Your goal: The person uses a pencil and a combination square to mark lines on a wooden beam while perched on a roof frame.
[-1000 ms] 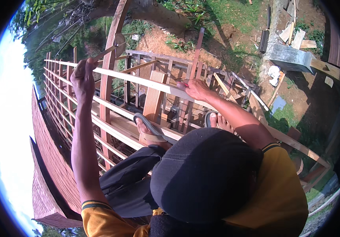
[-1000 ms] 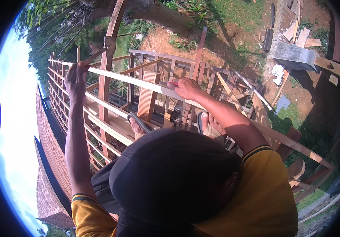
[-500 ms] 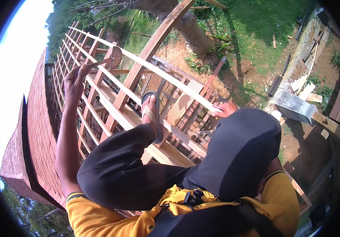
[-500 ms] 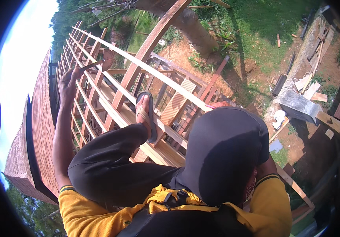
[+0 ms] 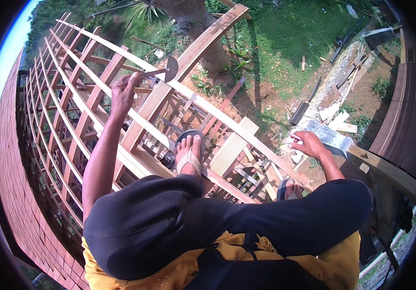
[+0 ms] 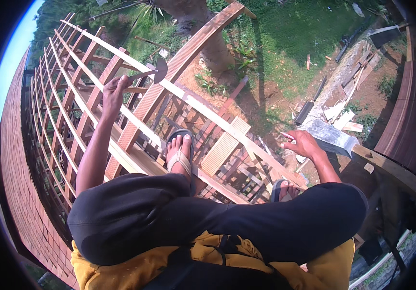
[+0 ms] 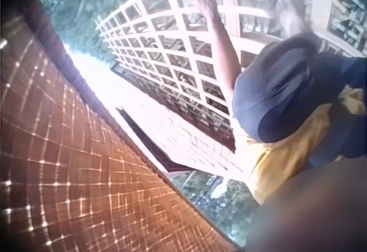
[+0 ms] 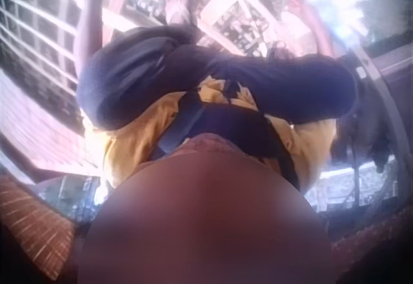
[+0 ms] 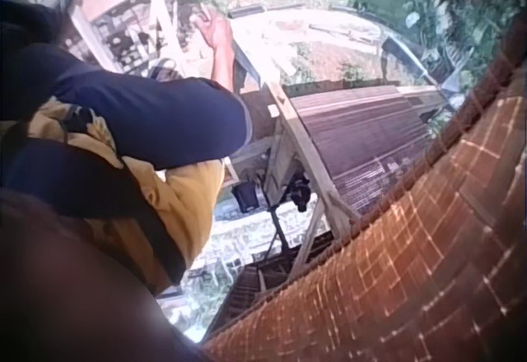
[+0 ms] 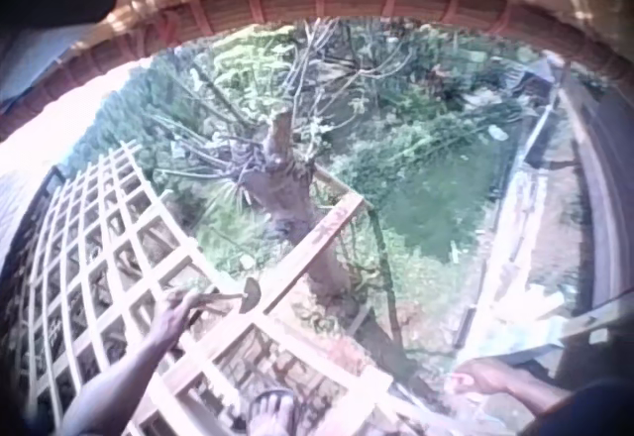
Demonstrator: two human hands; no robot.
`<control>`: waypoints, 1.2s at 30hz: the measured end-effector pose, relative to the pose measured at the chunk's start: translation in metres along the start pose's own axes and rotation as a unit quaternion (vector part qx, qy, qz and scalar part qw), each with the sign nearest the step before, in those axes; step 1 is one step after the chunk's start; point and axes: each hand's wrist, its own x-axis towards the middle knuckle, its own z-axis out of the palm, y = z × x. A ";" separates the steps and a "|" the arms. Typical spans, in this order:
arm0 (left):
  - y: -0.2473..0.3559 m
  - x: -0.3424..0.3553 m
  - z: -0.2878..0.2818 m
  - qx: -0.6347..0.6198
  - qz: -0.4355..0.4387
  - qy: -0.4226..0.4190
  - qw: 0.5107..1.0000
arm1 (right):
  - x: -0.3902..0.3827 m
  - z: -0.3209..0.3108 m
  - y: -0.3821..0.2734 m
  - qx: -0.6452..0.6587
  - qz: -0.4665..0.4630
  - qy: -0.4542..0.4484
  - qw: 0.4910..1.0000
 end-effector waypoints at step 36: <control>-0.116 0.078 0.110 -0.211 0.010 -0.094 0.973 | 0.068 0.055 -0.114 -0.020 0.184 0.086 0.979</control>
